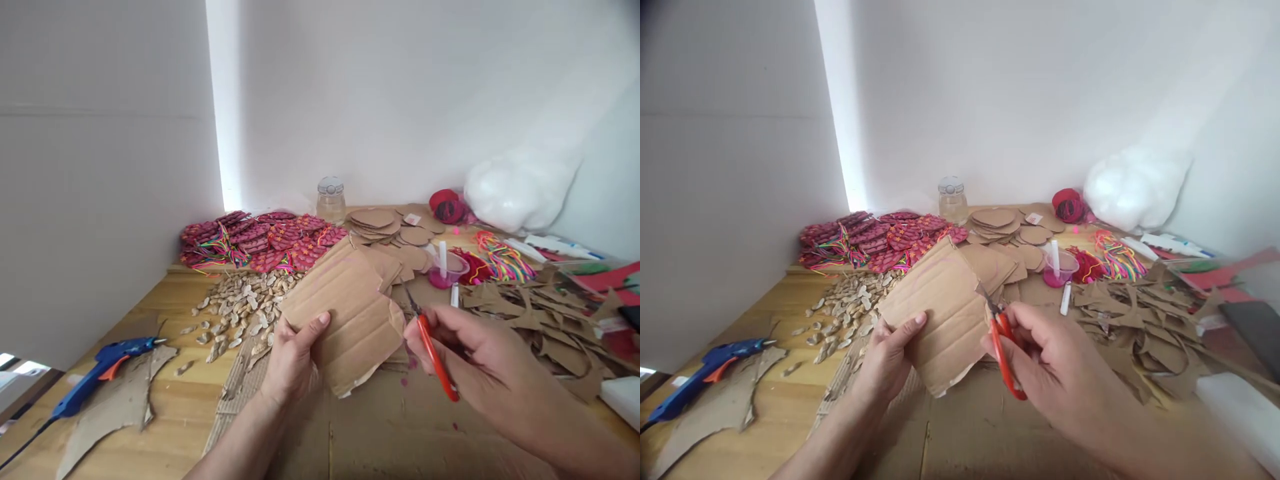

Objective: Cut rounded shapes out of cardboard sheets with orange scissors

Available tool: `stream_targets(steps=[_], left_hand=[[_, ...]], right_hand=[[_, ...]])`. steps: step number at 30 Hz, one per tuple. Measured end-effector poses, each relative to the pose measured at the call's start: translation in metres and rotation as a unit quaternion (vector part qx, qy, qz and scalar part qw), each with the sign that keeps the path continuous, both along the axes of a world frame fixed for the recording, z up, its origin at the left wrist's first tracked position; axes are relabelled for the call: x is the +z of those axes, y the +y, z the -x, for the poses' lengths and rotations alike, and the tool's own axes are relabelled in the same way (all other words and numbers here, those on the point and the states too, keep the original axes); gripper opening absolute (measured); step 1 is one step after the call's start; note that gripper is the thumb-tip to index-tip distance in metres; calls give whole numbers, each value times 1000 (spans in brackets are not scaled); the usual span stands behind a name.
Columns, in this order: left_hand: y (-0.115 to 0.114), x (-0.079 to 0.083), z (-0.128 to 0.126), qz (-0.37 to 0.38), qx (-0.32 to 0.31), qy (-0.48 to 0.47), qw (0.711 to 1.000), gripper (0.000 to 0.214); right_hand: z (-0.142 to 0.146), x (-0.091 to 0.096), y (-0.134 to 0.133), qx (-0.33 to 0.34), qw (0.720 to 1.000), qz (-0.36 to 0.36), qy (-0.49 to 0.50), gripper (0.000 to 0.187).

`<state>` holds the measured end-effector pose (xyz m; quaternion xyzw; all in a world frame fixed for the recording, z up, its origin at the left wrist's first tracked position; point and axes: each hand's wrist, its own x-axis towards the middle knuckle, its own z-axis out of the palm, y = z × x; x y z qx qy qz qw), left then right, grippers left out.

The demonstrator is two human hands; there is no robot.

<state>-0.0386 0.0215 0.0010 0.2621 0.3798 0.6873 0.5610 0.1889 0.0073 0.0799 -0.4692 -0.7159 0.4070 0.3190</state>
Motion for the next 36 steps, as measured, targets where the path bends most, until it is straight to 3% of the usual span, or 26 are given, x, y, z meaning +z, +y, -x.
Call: stream_targets(steps=[4, 7, 11, 18, 36], left_hand=[[-1, -4, 3, 34, 12, 21, 999, 71], [-2, -3, 3, 49, 23, 35, 998, 72], [-1, 0, 4, 66, 40, 43, 996, 73], [-2, -2, 4, 71, 26, 45, 996, 72], [-7, -4, -3, 63, -4, 74, 995, 77]], right_hand=[[-9, -38, 15, 5, 1000, 4, 16, 24], [-7, -48, 21, -20, 1000, 6, -13, 30], [-5, -52, 23, -18, 997, 77, 1, 36], [2, -57, 19, 102, 977, 144, 120, 34], [2, -59, 17, 43, 984, 150, 90, 46]])
